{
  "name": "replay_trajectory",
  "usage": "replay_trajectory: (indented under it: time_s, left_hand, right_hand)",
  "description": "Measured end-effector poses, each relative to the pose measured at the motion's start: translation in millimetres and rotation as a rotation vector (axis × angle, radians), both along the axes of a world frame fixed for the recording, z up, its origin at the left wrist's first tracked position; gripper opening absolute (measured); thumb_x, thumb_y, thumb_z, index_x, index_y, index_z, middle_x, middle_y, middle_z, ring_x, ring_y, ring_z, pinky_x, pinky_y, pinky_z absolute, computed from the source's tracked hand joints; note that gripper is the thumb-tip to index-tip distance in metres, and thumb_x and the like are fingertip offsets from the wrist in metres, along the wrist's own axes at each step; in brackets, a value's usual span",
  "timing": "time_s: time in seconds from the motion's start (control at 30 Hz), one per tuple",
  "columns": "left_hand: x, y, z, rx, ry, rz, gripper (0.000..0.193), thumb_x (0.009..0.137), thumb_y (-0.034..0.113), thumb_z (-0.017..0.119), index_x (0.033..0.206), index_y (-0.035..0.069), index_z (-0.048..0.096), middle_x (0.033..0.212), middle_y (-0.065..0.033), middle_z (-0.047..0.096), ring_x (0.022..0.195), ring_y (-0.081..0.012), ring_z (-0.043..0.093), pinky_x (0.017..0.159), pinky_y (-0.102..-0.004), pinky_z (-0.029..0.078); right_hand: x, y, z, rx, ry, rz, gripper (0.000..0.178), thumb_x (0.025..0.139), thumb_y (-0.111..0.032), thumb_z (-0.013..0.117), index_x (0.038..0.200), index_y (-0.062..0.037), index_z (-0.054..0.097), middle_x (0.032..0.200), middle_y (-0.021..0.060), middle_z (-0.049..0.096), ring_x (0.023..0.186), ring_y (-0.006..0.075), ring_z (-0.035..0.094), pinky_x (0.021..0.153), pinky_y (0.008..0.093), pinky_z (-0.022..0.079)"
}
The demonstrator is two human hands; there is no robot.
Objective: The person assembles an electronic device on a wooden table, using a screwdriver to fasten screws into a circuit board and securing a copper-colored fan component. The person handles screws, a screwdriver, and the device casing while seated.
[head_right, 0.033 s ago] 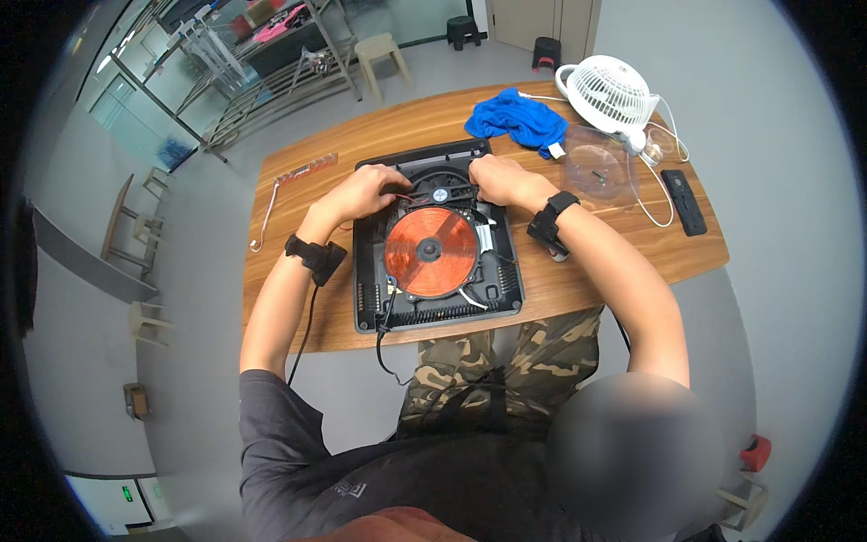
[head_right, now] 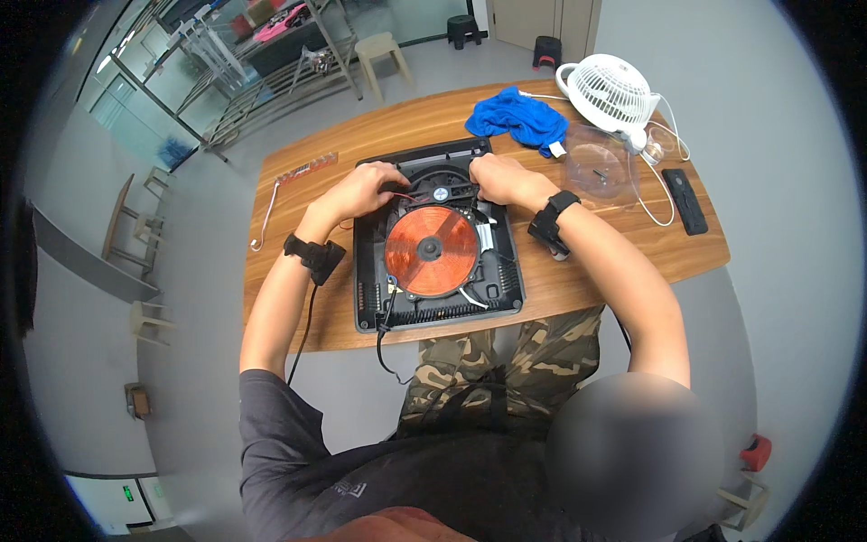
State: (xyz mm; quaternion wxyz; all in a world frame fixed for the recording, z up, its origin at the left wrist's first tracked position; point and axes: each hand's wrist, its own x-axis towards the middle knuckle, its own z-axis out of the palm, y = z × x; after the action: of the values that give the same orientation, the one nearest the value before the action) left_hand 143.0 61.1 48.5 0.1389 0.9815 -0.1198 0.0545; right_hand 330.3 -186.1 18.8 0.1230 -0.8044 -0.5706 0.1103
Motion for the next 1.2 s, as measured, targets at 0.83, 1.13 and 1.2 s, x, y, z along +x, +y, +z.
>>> replay_trajectory:
  time_s: [0.83,1.13,1.2]
  left_hand:
    - [-24,2,-12,-0.082,0.015,0.114,0.019,0.086,0.01,0.077,0.103,0.002,0.076,0.099,-0.0153,0.069,0.097,-0.0344,0.067,0.086,-0.0416,0.055]
    - [-48,19,0,-0.344,0.161,0.291,0.013,0.09,0.01,0.074,0.099,0.001,0.075,0.094,-0.014,0.076,0.089,-0.0282,0.072,0.083,-0.0368,0.057]
    - [-51,22,-3,-0.315,0.155,0.295,0.013,0.089,0.01,0.074,0.098,0.001,0.075,0.094,-0.014,0.076,0.088,-0.0283,0.072,0.082,-0.0367,0.057]
  right_hand:
    - [-17,4,22,-0.127,-0.238,0.041,0.026,0.078,-0.014,0.081,0.101,-0.0046,0.075,0.097,0.0182,0.075,0.098,0.0376,0.071,0.083,0.0471,0.057]
    - [-31,35,47,-0.06,-0.131,0.134,0.019,0.079,-0.015,0.078,0.097,-0.0093,0.076,0.102,0.0144,0.075,0.102,0.0354,0.072,0.084,0.0453,0.058]
    - [-37,51,42,-0.041,-0.081,0.158,0.019,0.079,-0.015,0.078,0.097,-0.0086,0.075,0.101,0.0144,0.075,0.101,0.0351,0.072,0.084,0.0453,0.058]
